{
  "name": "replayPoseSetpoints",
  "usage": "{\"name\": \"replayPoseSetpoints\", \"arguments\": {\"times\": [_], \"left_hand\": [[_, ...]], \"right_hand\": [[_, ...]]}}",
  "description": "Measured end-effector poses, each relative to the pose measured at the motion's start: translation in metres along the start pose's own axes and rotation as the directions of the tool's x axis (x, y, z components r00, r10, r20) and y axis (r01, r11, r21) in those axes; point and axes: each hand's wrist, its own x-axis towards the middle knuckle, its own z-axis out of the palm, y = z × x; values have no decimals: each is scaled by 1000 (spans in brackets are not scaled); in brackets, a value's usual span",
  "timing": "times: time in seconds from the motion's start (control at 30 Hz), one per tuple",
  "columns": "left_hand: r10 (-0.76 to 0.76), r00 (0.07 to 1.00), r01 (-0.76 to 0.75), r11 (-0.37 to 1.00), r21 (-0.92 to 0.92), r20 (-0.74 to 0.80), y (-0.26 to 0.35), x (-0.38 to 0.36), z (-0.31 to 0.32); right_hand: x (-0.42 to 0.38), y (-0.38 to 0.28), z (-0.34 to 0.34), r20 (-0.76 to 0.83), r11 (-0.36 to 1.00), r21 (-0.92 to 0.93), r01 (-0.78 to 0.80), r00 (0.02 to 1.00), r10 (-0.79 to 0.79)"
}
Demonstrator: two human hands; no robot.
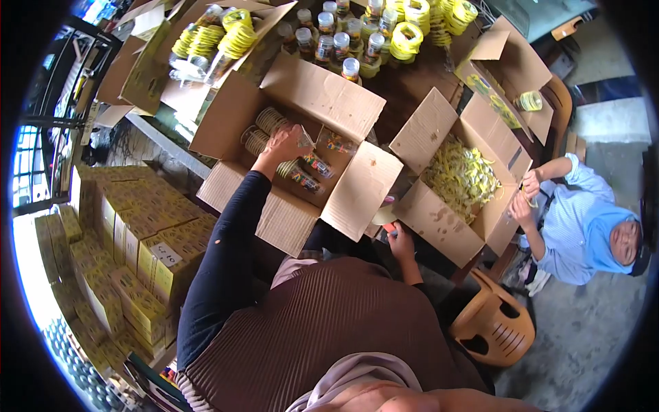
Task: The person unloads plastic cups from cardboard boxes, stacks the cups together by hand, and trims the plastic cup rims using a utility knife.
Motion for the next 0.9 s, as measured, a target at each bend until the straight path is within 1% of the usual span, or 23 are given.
{"name": "replayPoseSetpoints", "arguments": {"times": [0.03,0.07,0.13,0.17,0.2,0.27,0.3,0.33,0.4,0.47,0.53,0.6,0.63,0.67,0.7,0.73,0.77,0.8,0.87,0.9], "left_hand": [[-34,999,34,999,15,-6,1,-2,-5],[-42,999,43,999,22,-26,2,-6,-11],[-204,979,204,979,11,-6,5,-20,-23],[-245,969,246,969,28,-42,2,-27,-23],[-254,965,256,966,28,-67,-5,-34,-21],[-238,949,209,965,-157,-204,-22,-47,-14],[-294,924,249,948,-199,-245,-32,-53,-7],[-289,923,243,950,-196,-253,-30,-62,-10],[-293,835,31,870,-491,-466,-21,-83,-12],[-256,782,-48,884,-465,-568,1,-108,-22],[-324,782,-100,778,-621,-532,37,-135,-27],[-311,775,-206,700,-684,-551,43,-147,-5],[-267,788,-314,601,-735,-555,65,-158,0],[-254,802,-339,554,-761,-541,78,-164,9],[-228,841,-316,529,-787,-490,100,-173,13],[-197,880,-287,505,-814,-432,125,-183,13],[-137,891,-289,564,-773,-433,146,-189,16],[-117,934,-224,544,-809,-337,167,-196,20],[14,945,-287,515,-808,-326,201,-202,36],[40,962,-261,436,-861,-271,216,-204,47]], "right_hand": [[0,1,-5,41,1000,-9,-13,999,13],[-1,1,-9,37,1000,-7,9,999,-9],[-3,8,-13,38,999,-42,8,999,-6],[-2,13,-15,61,999,-31,21,998,-19],[-3,17,-16,55,998,-32,46,997,-44],[-5,23,-20,29,998,-14,63,998,-63],[-7,23,-23,23,998,-13,69,997,-68],[-7,25,-26,14,997,-11,74,997,-73],[-9,29,-33,45,995,-15,99,994,-99],[-12,29,-40,50,993,-5,119,992,-118],[-14,35,-44,54,990,3,138,989,-138],[-16,43,-43,9,964,-48,263,965,-263],[-18,46,-43,6,964,-49,262,965,-262],[-20,50,-43,-28,953,-31,300,953,-301],[-21,52,-43,-64,942,-15,336,940,-336],[-22,55,-44,-68,946,-15,323,944,-324],[-21,59,-44,-111,918,65,391,917,-383],[-24,63,-44,-160,883,141,449,890,-427],[-31,61,-55,-75,912,256,321,947,-312],[-29,65,-58,1,921,304,246,966,-258]]}}
